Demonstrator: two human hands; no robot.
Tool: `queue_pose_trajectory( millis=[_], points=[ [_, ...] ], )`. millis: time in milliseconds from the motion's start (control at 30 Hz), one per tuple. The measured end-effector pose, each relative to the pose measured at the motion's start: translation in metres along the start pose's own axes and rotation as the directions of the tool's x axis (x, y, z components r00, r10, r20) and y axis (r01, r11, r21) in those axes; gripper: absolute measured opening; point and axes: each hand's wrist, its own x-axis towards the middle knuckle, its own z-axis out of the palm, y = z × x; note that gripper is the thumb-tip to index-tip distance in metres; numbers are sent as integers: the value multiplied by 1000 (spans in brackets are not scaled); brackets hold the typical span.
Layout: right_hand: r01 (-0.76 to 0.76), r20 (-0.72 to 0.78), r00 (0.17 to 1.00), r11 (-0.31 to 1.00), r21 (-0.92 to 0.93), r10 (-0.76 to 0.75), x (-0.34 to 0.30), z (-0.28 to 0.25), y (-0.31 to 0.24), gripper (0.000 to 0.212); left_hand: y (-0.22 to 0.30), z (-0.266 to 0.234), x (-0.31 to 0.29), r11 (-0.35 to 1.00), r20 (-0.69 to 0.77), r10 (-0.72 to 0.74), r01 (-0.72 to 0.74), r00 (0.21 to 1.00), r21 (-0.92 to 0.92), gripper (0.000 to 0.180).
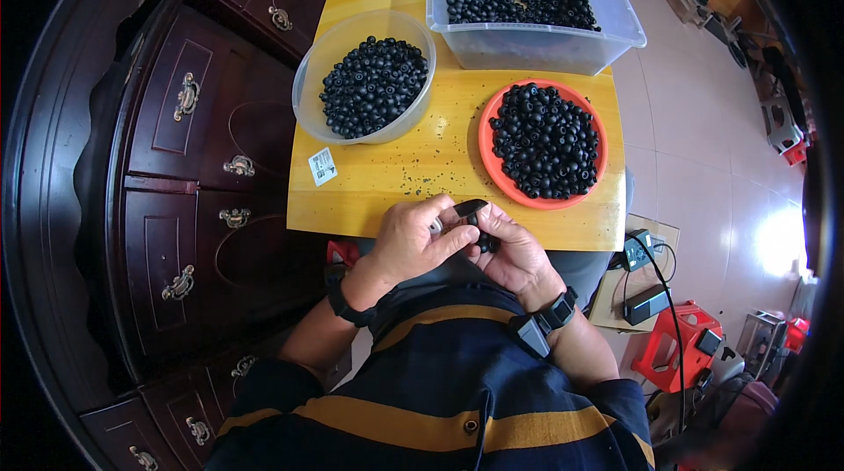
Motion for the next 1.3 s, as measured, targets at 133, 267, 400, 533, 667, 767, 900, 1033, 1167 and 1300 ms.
queue_pose_trajectory(
  millis=[133,267,400,533,667,767,900,1033,1167,1300],
  points=[
    [-21,-20,1000,1000,-10,21,-1,1,-1,8,-3,-3,0,998,13,-5,5,1000,58,28],
    [-18,-15,1000,999,-44,17,-2,1,1,7,-1,-1,0,994,7,40,-41,999,97,30],
    [-16,-19,1000,999,-40,15,-1,-4,3,3,-1,1,0,991,6,55,-55,998,121,32],
    [-14,-12,1000,998,-56,14,-3,-4,3,4,1,1,1,989,17,62,-63,998,137,34],
    [-14,0,1000,999,-32,14,-2,-6,4,8,0,1,0,986,23,69,-72,997,150,35],
    [-19,-14,1000,1000,-21,18,-2,-7,3,8,-4,5,0,985,26,76,-79,997,151,35],
    [-30,-57,998,1000,-7,29,-2,-2,2,6,-5,5,0,982,26,105,-108,994,153,28],
    [-7,-8,1000,1000,4,7,-1,-1,3,4,5,1,-1,996,10,24,-25,1000,86,17],
    [-25,-51,998,1000,-12,24,0,-1,5,6,-1,5,-1,999,-20,41,-41,999,-20,18],
    [-70,-11,997,997,30,71,-1,-8,4,16,4,-9,8,990,-60,108,-101,992,96,20]
  ],
)
